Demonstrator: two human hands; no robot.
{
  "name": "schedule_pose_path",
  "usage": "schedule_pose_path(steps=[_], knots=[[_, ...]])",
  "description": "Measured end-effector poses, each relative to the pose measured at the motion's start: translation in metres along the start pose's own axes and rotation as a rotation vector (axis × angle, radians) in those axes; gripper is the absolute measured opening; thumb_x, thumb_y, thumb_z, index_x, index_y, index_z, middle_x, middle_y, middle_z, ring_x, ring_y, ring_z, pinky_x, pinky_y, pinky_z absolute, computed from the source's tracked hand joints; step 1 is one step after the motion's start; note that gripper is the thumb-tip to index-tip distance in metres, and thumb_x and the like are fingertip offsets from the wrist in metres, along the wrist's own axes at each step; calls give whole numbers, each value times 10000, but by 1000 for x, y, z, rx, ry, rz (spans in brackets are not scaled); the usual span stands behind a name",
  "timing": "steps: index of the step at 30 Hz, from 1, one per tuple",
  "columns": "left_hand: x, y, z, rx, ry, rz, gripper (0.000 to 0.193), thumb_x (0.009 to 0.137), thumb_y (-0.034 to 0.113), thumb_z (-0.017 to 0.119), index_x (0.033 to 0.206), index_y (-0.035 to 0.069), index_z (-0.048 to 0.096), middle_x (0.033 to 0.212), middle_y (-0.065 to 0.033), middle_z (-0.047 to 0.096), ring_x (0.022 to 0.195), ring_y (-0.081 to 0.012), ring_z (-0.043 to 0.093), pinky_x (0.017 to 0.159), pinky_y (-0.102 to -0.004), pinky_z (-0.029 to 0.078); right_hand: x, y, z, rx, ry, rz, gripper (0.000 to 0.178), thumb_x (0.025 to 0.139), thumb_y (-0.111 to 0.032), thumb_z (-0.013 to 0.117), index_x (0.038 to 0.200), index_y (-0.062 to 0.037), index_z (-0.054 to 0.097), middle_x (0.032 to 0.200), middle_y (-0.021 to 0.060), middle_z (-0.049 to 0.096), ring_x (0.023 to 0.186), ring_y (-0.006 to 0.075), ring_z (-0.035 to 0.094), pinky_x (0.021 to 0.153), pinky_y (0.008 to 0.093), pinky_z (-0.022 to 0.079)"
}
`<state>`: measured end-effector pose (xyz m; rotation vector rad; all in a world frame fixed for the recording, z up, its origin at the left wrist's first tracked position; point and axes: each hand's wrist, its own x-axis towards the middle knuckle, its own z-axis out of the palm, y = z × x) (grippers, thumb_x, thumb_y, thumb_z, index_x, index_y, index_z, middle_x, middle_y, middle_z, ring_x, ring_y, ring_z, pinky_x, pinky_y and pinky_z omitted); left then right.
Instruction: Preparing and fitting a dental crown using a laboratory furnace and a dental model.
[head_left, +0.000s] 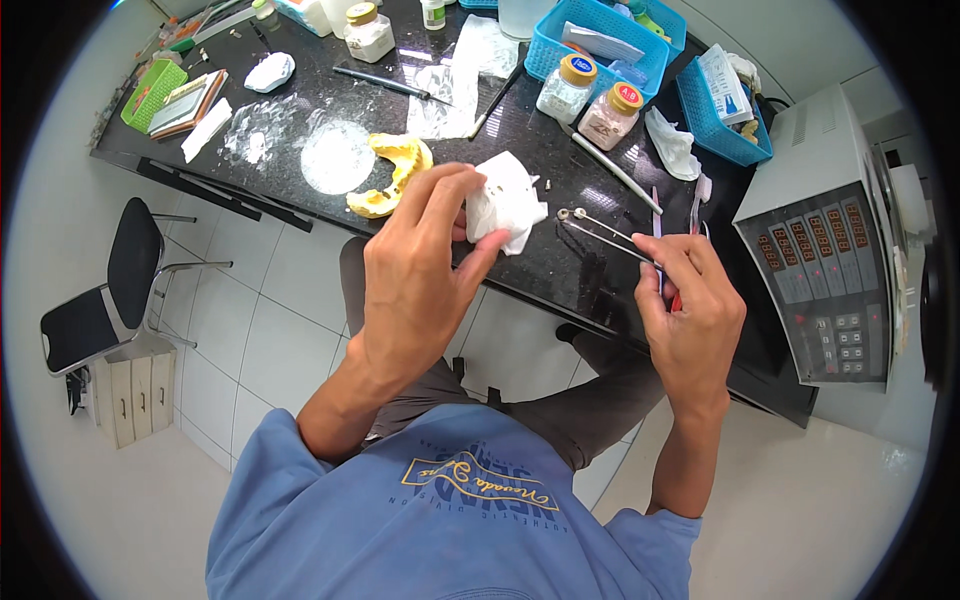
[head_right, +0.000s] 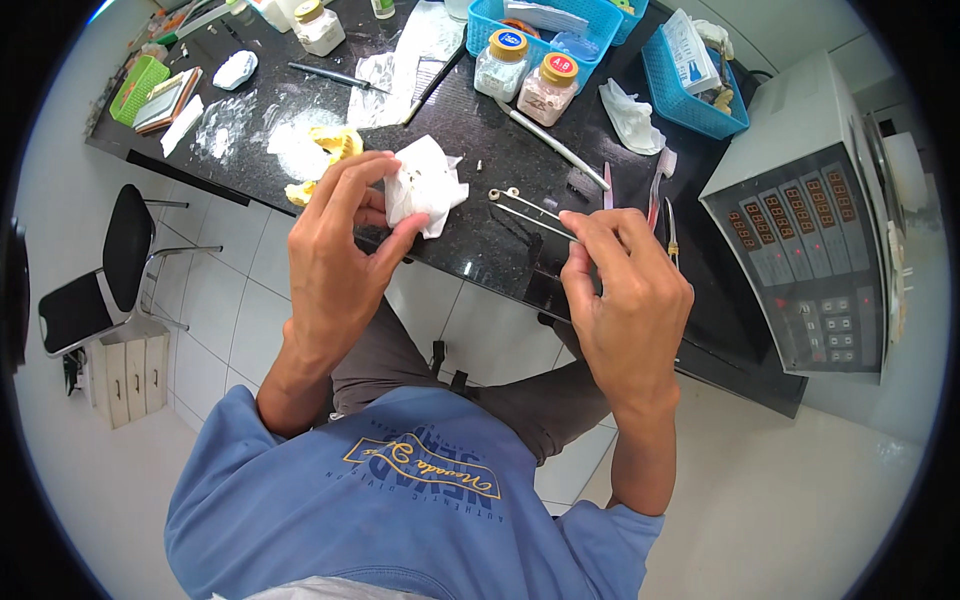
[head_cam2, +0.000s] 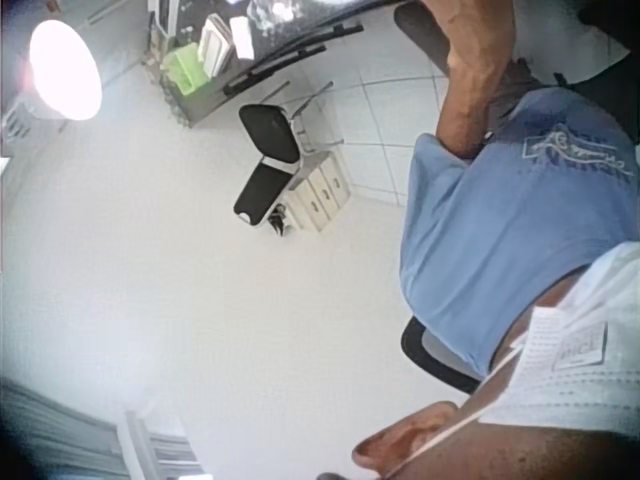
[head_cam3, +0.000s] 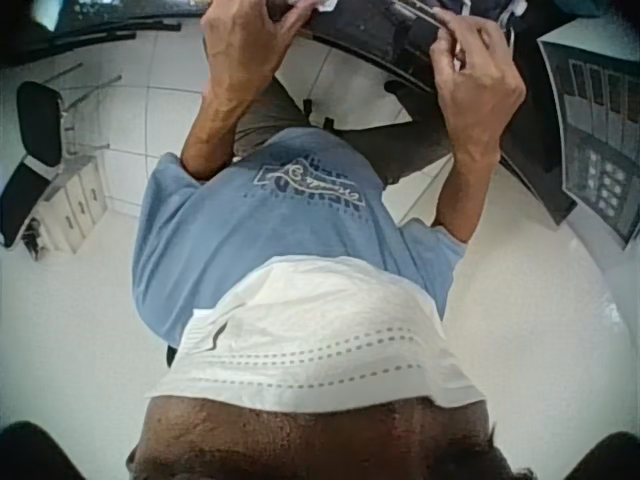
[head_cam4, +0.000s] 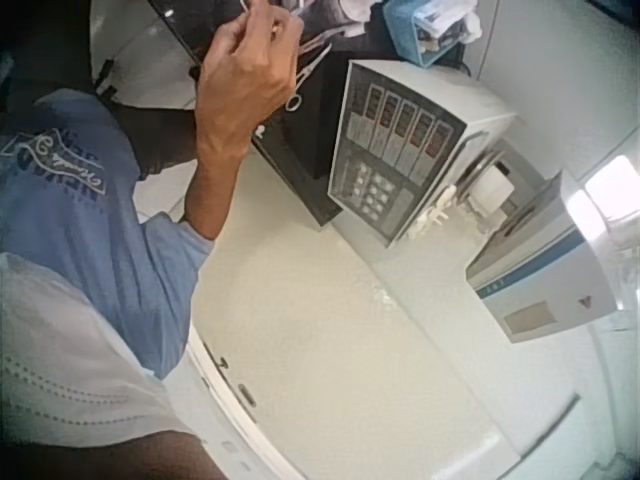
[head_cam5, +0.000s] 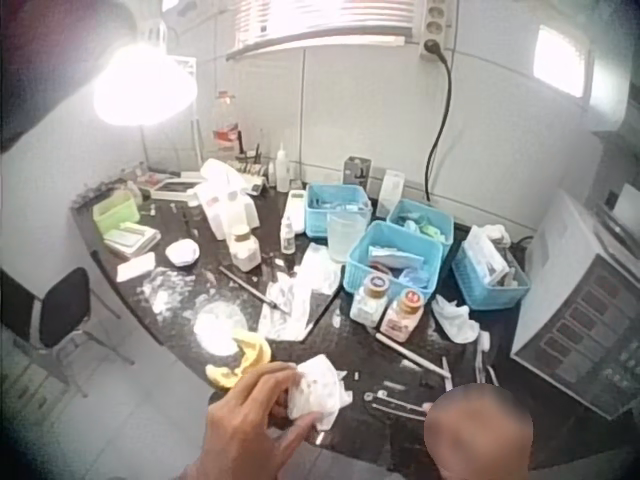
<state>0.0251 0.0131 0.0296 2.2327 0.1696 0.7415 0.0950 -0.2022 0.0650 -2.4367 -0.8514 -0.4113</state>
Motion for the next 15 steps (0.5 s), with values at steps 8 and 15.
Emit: schedule_pose_path(steps=[8, 15], knots=[[34, -2, 9, 200, -69, 49, 391, 772, 54, 757, 1132, 33, 604, 1125, -120, 621, 828, -255, 665, 723, -333, 539, -12, 2, -23, 97, 149, 60, 289, 764, 40, 679, 1031, -67, 711, 890, 75, 635, 663, 193, 608, 595, 297, 481], [15, 42, -8, 94, 33, 241, 479, 810, 55, 736, 1268, 62, 596, 1248, -141, 611, 1083, -300, 617, 890, -394, 499, -81, 4, -64, 243, 164, 234, 255, 820, 20, 659, 1052, -70, 714, 914, 75, 634, 787, 232, 619, 708, 322, 495]])
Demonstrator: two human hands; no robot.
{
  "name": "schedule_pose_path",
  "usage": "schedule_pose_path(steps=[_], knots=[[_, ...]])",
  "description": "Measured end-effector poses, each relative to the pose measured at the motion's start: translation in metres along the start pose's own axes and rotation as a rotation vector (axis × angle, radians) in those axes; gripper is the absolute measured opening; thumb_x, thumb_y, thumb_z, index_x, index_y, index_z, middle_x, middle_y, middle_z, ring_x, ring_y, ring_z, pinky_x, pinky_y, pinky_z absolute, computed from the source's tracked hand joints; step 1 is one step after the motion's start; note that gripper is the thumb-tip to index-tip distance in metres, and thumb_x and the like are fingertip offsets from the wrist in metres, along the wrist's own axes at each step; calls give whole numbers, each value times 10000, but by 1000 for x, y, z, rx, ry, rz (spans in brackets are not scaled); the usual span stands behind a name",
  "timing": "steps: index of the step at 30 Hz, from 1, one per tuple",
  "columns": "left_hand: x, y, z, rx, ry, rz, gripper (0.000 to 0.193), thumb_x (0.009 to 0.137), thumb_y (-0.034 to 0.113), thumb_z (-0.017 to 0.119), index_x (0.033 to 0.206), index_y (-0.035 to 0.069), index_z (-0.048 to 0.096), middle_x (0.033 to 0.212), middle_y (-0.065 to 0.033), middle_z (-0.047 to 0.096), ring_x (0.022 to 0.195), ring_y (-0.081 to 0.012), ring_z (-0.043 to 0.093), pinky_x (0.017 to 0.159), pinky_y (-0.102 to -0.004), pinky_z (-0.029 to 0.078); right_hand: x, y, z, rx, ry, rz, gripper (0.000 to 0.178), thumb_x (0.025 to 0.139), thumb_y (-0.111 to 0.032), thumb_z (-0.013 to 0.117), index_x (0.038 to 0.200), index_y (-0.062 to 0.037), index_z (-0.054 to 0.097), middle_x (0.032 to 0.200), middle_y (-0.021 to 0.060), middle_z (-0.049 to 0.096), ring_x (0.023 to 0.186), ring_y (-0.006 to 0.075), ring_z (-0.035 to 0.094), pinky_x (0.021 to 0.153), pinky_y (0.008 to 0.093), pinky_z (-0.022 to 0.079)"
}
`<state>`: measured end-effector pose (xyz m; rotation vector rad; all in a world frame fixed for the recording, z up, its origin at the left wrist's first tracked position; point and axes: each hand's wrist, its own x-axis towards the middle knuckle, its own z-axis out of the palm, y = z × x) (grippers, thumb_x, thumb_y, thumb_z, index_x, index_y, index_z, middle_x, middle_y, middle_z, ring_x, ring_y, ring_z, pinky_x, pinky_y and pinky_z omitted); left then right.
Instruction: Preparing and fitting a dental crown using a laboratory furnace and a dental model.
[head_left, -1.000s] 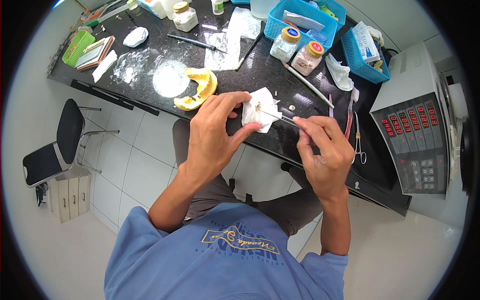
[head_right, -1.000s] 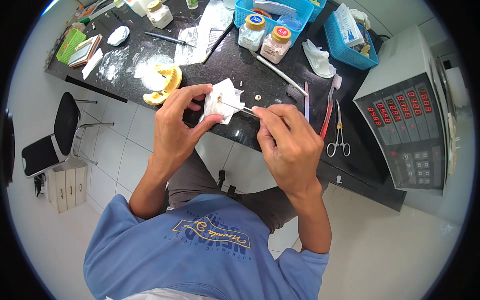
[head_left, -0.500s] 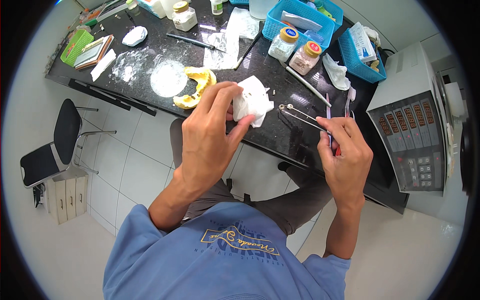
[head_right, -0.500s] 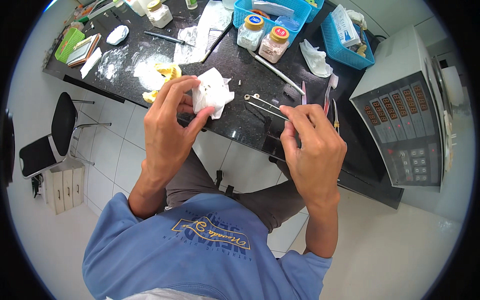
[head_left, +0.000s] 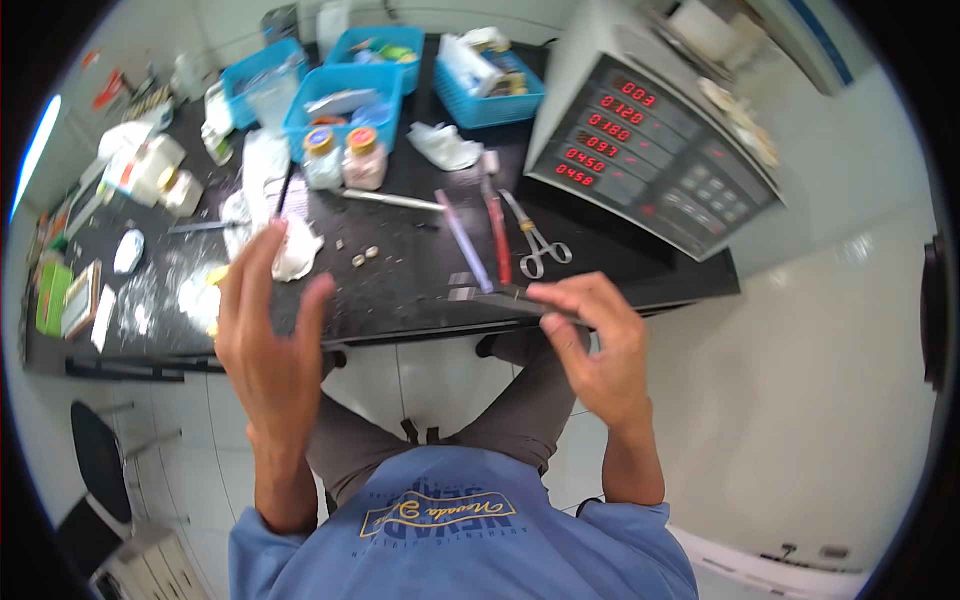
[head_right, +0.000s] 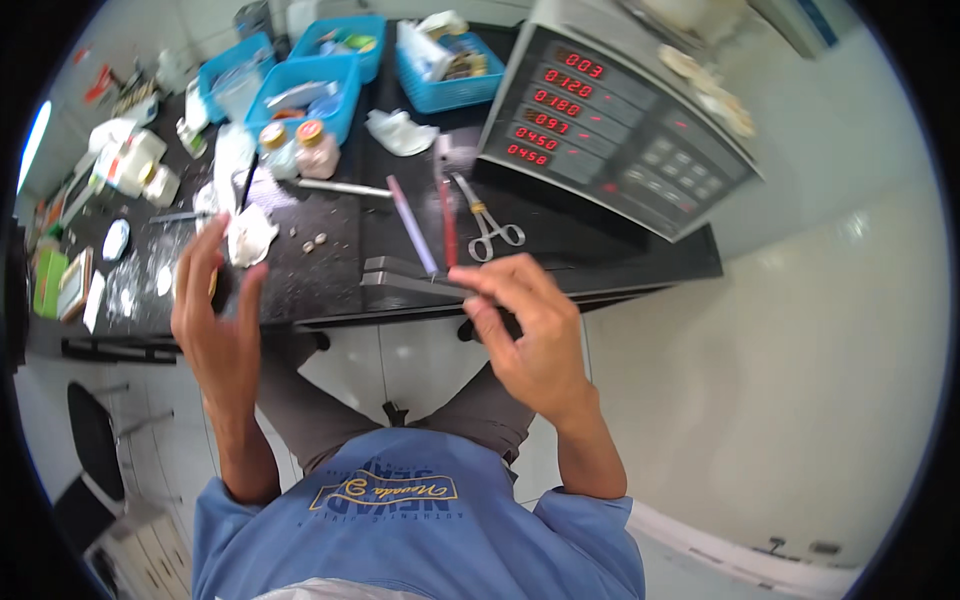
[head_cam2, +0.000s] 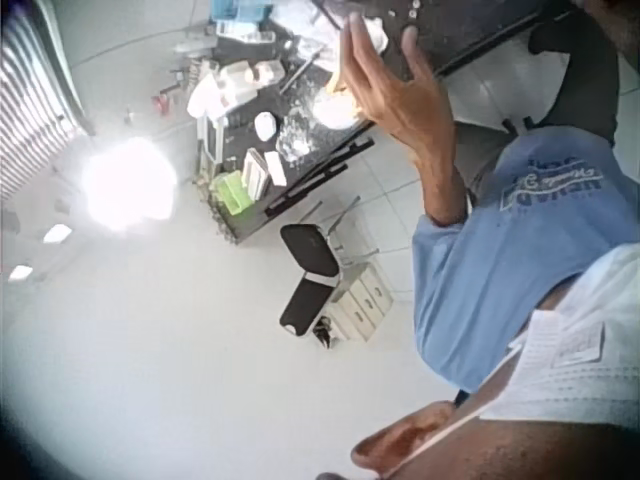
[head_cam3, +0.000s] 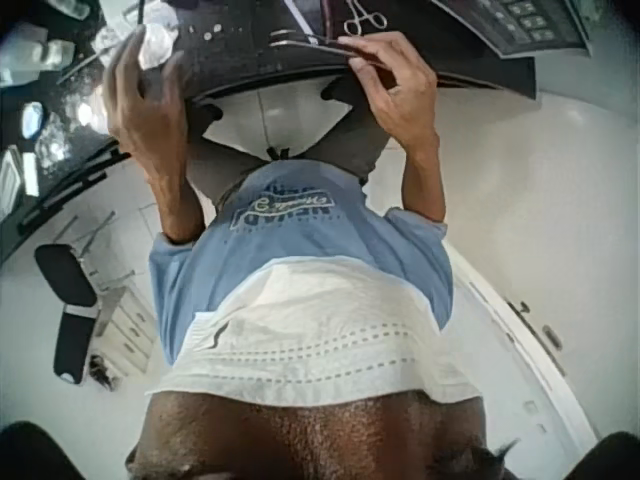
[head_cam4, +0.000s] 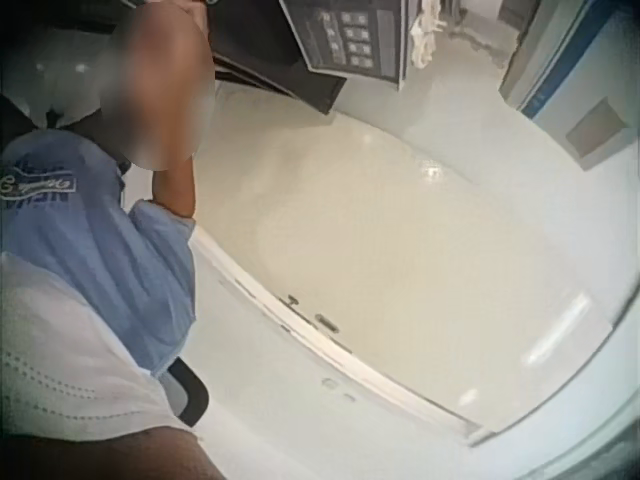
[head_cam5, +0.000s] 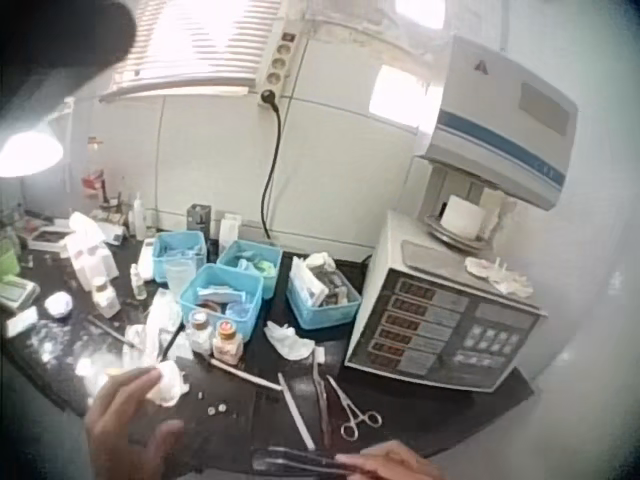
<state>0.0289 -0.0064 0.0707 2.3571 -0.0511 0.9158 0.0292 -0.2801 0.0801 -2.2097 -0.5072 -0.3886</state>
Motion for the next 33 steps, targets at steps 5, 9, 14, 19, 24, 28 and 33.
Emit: schedule_pose_path(steps=[5, 9, 14, 19, 24, 28, 33], knots=[[-29, 64, 11, -233, -299, 445, 462, 689, 69, 793, 1132, 30, 667, 1159, -129, 651, 1077, -290, 627, 943, -412, 489, -51, -14, -25, 8, -149, 45, 251, 831, 14, 653, 1065, -64, 698, 918, 81, 629, 747, 214, 626, 651, 304, 500], [-43, 64, 26, -257, -240, 616, 297, 683, 42, 777, 973, 25, 716, 1052, -107, 691, 1012, -285, 655, 946, -450, 502, -74, -18, -39, 102, -144, 94, 235, 838, 5, 651, 1068, -36, 683, 938, 79, 628, 784, 195, 638, 695, 292, 504], [-35, 67, 15, -372, -79, 415, 184, 801, 84, 721, 960, -10, 726, 1020, -123, 714, 929, -285, 678, 902, -418, 517, -95, 5, -63, 507, 149, 350, 233, 852, 2, 657, 1085, 12, 651, 945, 62, 634, 873, 165, 645, 791, 305, 515], [-25, 74, 34, -536, -197, 359, 217, 880, 122, 655, 1030, -26, 709, 1060, -174, 696, 922, -323, 675, 857, -381, 520, -65, 29, -97, 845, 291, 423, 214, 861, -38, 681, 1061, 12, 624, 968, 90, 666, 900, 174, 667, 840, 311, 517], [-12, 95, 73, -661, -513, 301, 258, 842, 77, 672, 1077, -29, 676, 1046, -158, 698, 928, -299, 676, 808, -367, 538, -4, 39, -125, 967, 262, 476, 268, 868, -84, 701, 1097, 9, 596, 926, 89, 660, 789, 170, 675, 683, 287, 552], [6, 128, 95, -690, -755, 416, 364, 745, 3, 725, 1105, -2, 668, 1064, -113, 686, 918, -279, 666, 788, -366, 549, 37, 37, -143, 987, 345, 496, 289, 873, -112, 711, 1101, 17, 588, 871, 78, 646, 728, 162, 669, 613, 273, 553], [51, 164, 81, -706, -948, 474, 367, 756, 25, 728, 1117, 7, 664, 1044, -106, 676, 924, -270, 656, 795, -357, 544, 56, 33, -163, 996, 410, 643, 265, 884, -98, 691, 1096, 27, 592, 887, 83, 641, 717, 156, 664, 613, 272, 553]])
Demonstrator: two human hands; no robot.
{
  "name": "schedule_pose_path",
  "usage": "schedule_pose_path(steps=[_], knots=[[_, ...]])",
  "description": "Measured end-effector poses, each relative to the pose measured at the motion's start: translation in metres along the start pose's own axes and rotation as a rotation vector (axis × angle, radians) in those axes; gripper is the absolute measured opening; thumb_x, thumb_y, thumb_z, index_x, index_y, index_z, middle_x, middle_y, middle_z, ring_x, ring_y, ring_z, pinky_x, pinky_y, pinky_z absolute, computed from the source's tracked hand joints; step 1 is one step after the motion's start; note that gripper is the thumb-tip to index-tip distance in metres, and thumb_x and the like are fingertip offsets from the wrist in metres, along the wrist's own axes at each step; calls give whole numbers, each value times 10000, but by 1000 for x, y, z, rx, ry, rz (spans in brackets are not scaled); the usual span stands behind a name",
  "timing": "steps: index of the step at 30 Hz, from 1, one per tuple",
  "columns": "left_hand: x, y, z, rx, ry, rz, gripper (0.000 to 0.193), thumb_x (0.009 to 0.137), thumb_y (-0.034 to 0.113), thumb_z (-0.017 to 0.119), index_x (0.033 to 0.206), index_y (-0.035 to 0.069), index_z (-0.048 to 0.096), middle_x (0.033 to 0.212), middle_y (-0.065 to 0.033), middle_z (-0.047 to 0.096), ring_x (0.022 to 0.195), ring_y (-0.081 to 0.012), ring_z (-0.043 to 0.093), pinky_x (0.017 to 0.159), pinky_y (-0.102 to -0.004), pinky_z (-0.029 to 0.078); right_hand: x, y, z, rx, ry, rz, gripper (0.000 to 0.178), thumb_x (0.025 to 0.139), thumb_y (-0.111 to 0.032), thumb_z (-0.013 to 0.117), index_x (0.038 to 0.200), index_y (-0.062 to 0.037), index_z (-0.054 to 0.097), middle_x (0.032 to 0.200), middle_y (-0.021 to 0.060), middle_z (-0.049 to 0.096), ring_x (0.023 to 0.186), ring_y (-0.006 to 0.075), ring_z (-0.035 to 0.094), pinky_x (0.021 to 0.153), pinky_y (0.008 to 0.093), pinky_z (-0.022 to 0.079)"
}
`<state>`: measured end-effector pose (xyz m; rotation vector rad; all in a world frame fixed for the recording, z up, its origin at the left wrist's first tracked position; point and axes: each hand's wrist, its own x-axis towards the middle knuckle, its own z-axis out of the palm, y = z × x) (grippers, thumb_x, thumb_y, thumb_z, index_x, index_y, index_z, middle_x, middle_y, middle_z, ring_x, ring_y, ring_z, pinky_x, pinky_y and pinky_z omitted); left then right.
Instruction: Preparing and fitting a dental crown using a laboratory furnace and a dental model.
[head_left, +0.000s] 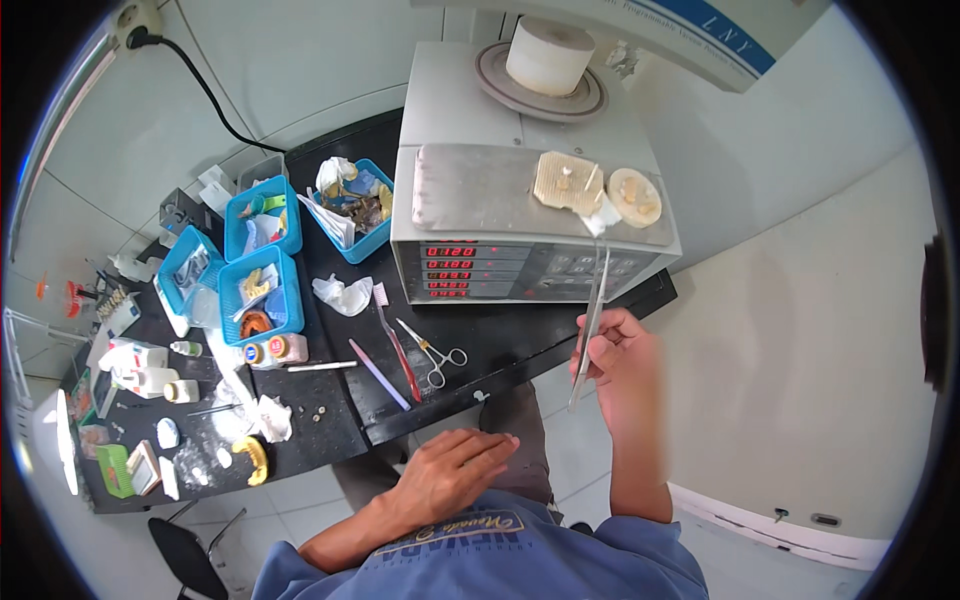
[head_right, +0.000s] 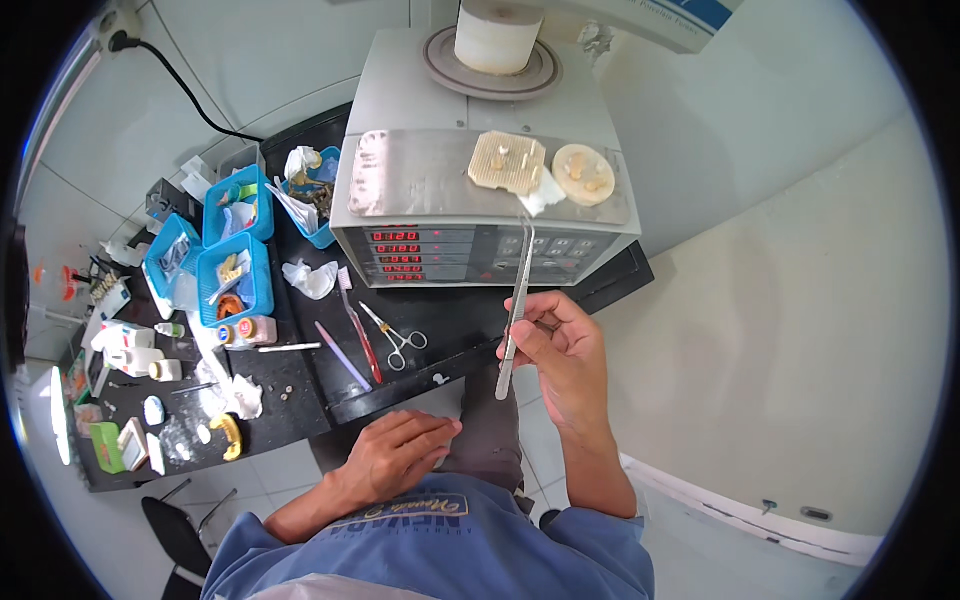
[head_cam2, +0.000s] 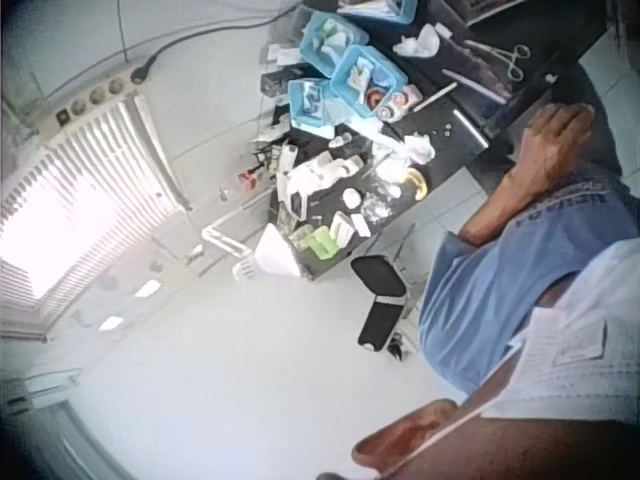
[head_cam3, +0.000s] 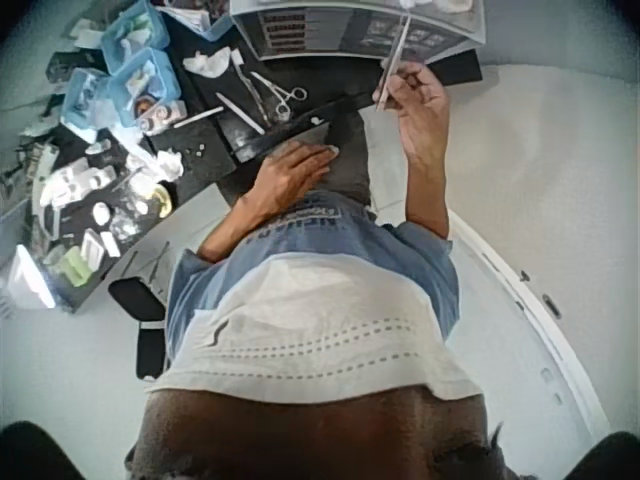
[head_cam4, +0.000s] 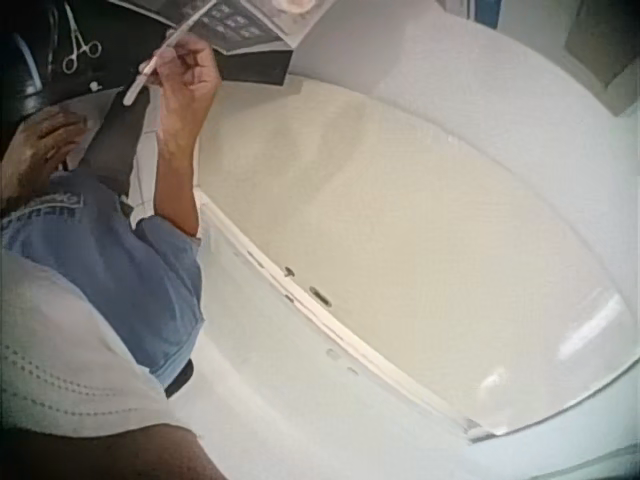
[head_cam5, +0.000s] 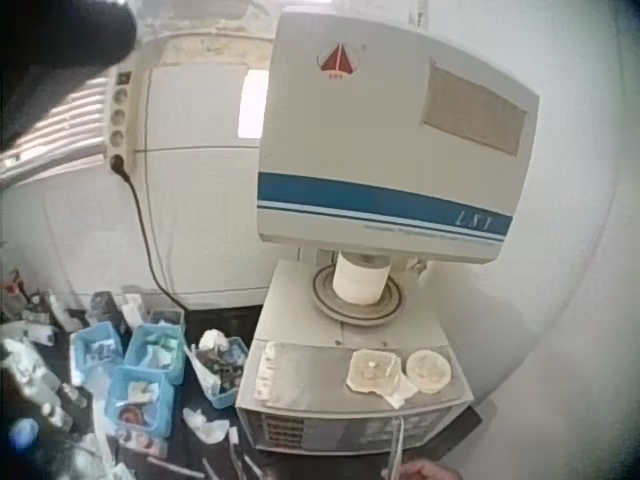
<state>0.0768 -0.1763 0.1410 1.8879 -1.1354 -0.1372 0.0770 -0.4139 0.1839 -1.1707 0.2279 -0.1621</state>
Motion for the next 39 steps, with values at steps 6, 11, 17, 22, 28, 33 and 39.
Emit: schedule_pose_path(steps=[6, 11, 17, 22, 28, 33, 39], knots=[[46, 36, -55, 29, -10, -122, 339, 762, 12, 718, 1097, 1, 673, 1003, -117, 676, 891, -282, 653, 769, -367, 540, 0, -33, 16, 47, 122, 184, 212, 898, -94, 666, 1070, 20, 615, 873, 57, 631, 713, 133, 642, 616, 256, 531], [89, 51, -86, 82, 37, -141, 307, 797, 34, 710, 1103, 22, 681, 1000, -108, 683, 876, -268, 654, 753, -362, 532, 7, -48, 20, -12, 209, 237, 196, 905, -88, 651, 1068, 18, 627, 880, 42, 624, 714, 114, 626, 633, 241, 505], [126, 46, -105, 136, 133, -207, 293, 802, 27, 712, 1094, 26, 685, 971, -111, 678, 837, -276, 649, 730, -359, 521, 13, -55, 19, -38, 235, 277, 171, 910, -76, 637, 1052, 16, 618, 887, 43, 625, 738, 105, 617, 648, 242, 497], [156, 34, -110, 98, 269, -292, 235, 818, 10, 697, 1052, 16, 691, 931, -124, 662, 792, -270, 653, 688, -352, 520, 17, -62, 25, -44, 334, 68, 60, 916, -46, 594, 942, -11, 552, 798, 4, 550, 695, 90, 558, 639, 224, 459], [204, 14, -94, 81, 325, -331, 172, 795, 28, 714, 966, 36, 701, 790, -107, 564, 685, -237, 588, 633, -351, 489, 61, -72, 10, -596, 330, -159, 126, 871, -15, 645, 924, 21, 537, 735, -7, 514, 645, 71, 443, 604, 196, 403], [232, -4, -77, 115, 336, -271, 166, 789, 41, 725, 954, 44, 714, 753, -95, 525, 665, -222, 533, 627, -346, 458, 95, -78, 11, -986, 276, -388, 139, 822, -56, 716, 926, 27, 679, 756, 74, 611, 590, 142, 569, 552, 276, 458], [245, -3, -66, 111, 332, -295, 150, 731, 32, 737, 874, 46, 693, 746, -85, 544, 740, -272, 550, 697, -403, 456, 106, -72, 16, -1074, 234, -327, 131, 802, -69, 720, 879, 23, 668, 751, 99, 605, 576, 226, 603, 565, 315, 478]])
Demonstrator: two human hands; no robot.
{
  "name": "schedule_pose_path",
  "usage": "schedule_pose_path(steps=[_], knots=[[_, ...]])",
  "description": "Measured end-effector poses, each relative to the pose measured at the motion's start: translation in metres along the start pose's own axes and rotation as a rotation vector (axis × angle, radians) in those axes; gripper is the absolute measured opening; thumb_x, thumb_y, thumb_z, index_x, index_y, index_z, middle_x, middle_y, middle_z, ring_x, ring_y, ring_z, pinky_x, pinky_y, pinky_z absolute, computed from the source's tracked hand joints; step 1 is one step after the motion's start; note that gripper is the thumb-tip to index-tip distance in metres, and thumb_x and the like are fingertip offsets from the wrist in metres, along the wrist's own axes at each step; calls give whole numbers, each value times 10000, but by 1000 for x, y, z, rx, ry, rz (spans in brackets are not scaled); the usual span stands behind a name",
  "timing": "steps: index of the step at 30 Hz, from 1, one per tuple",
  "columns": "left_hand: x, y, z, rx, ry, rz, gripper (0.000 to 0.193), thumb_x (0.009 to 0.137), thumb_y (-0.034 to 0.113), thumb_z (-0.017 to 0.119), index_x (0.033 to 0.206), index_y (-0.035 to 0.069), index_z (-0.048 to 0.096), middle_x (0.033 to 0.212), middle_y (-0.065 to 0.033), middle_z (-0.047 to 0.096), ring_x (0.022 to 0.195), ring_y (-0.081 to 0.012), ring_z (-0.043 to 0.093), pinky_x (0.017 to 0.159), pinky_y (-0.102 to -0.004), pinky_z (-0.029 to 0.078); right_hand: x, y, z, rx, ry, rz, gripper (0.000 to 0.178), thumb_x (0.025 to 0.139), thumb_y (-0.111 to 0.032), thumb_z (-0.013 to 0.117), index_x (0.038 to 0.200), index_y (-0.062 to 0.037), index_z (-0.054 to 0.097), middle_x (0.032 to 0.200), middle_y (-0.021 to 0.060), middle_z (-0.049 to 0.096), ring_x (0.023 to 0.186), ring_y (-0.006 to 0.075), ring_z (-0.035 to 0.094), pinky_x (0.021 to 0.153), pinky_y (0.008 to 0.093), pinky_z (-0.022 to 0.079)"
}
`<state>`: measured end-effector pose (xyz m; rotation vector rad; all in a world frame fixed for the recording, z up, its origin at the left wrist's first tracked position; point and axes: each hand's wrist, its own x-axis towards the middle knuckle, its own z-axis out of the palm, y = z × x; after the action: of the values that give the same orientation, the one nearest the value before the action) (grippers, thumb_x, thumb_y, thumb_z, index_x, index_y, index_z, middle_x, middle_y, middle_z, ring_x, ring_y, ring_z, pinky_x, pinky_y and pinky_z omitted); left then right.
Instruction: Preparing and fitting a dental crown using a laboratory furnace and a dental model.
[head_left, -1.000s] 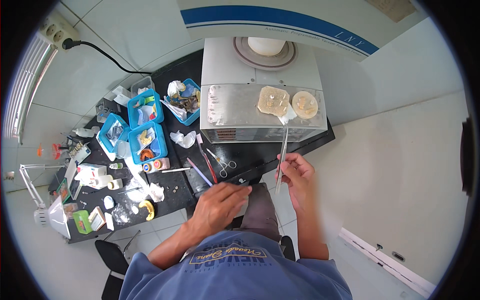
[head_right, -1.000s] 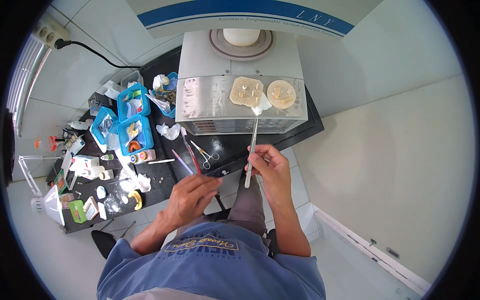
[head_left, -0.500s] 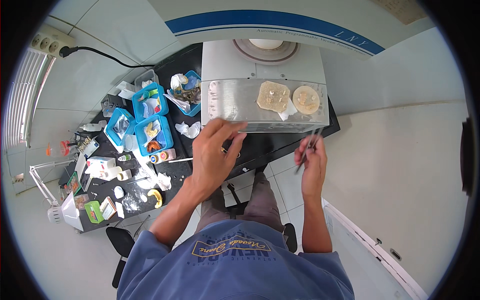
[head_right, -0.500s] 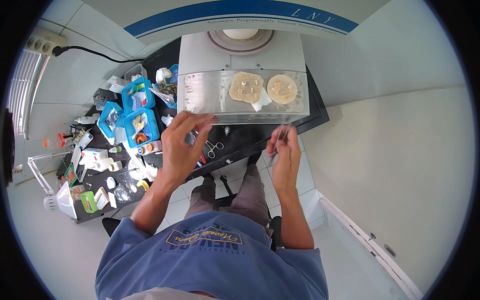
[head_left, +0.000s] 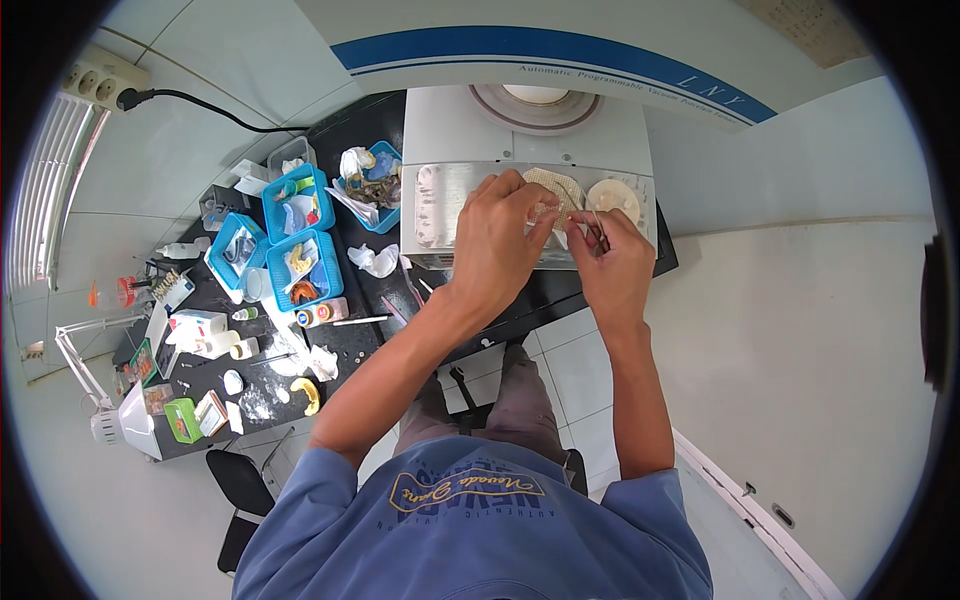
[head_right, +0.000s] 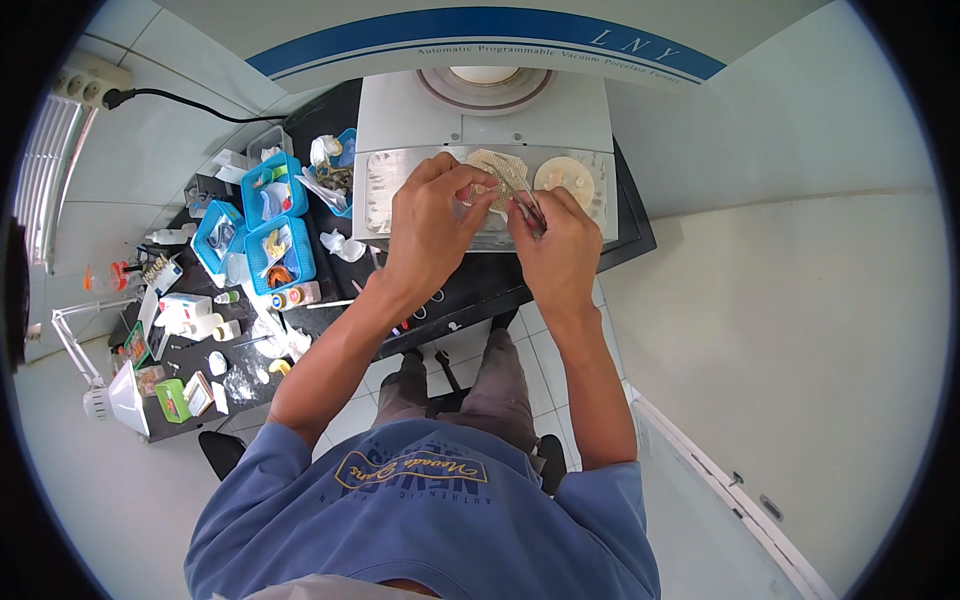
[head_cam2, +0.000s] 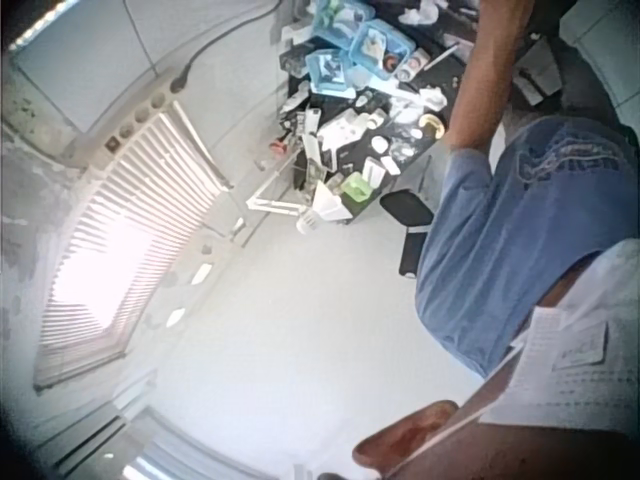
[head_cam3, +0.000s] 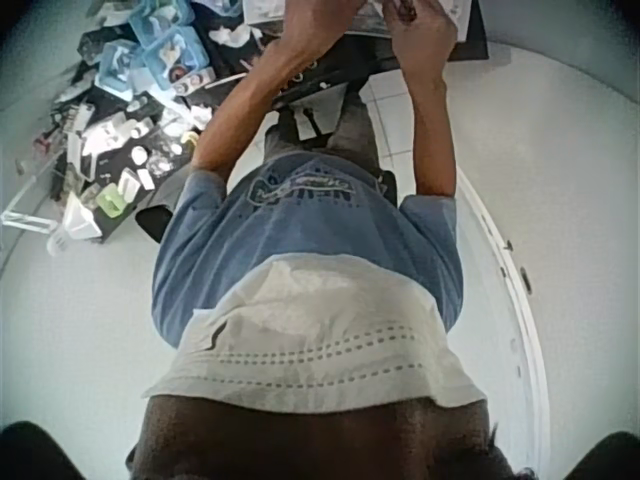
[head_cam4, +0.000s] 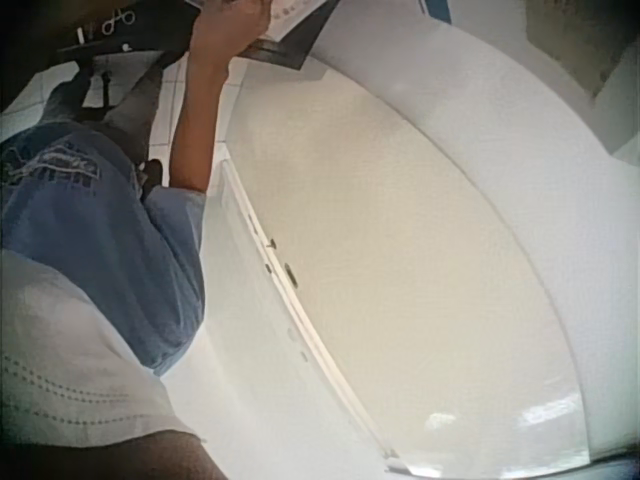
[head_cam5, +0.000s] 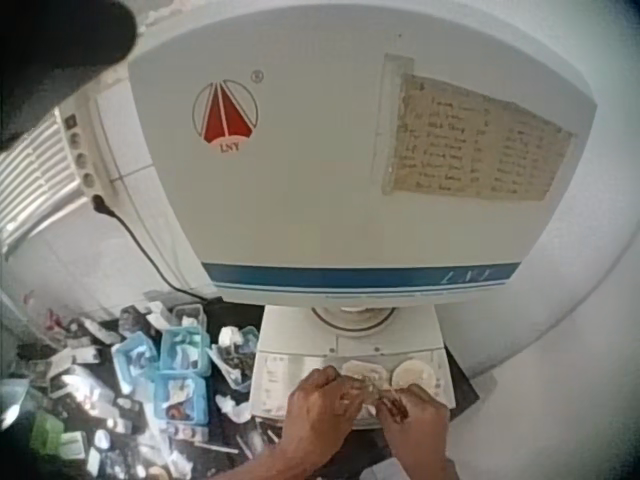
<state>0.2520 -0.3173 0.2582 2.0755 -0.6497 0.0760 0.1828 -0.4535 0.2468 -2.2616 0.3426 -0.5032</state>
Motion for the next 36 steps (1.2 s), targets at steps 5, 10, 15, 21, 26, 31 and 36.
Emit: schedule_pose_path(steps=[5, 10, 15, 21, 26, 31, 36], knots=[[3, -5, 4, 8, 4, 13, 140, 730, 42, 740, 862, 45, 693, 755, -88, 556, 756, -280, 555, 726, -407, 448, 2, 1, 4, 14, 53, -26, 118, 803, -63, 711, 864, 18, 650, 751, 95, 608, 594, 240, 623, 568, 321, 485], [4, -5, 3, 37, 21, 84, 164, 738, 51, 753, 898, 49, 715, 720, -86, 539, 714, -256, 543, 657, -389, 455, 8, -6, -3, 14, 182, -113, 119, 805, -58, 706, 874, 7, 634, 777, 90, 631, 604, 244, 636, 561, 324, 492], [8, -6, 9, 54, 28, 91, 133, 728, 38, 744, 853, 43, 698, 712, -82, 532, 706, -264, 535, 652, -394, 450, 16, 0, -8, -52, 114, -86, 159, 806, -62, 711, 909, -23, 597, 827, 92, 668, 663, 245, 672, 584, 314, 516], [9, -4, 7, -11, 30, 32, 120, 728, 10, 713, 836, 24, 661, 720, -81, 535, 708, -254, 543, 641, -366, 455, 23, -4, -9, -129, 36, -95, 178, 800, -77, 721, 927, -25, 607, 850, 94, 677, 705, 275, 684, 615, 339, 527], [-8, 6, -13, -92, 137, -25, 163, 729, -14, 685, 879, 4, 625, 745, -70, 582, 714, -207, 579, 650, -328, 466, 27, 0, -4, -142, 49, -163, 199, 800, -93, 717, 969, -28, 636, 869, 102, 669, 717, 301, 673, 627, 363, 519], [-54, 13, -31, -358, 0, -287, 99, 786, -39, 651, 869, -6, 607, 780, -63, 658, 668, -124, 617, 649, -247, 493, 29, -4, -2, -194, -9, -173, 156, 815, -115, 706, 942, -35, 665, 860, 96, 645, 715, 310, 657, 627, 376, 509], [-79, 12, -32, -432, -28, -325, 126, 836, 0, 711, 911, -15, 611, 803, -76, 657, 718, -140, 661, 648, -261, 537, 32, -12, 1, -266, -20, -141, 122, 844, -124, 682, 925, -35, 661, 878, 92, 634, 747, 304, 646, 653, 376, 501]])
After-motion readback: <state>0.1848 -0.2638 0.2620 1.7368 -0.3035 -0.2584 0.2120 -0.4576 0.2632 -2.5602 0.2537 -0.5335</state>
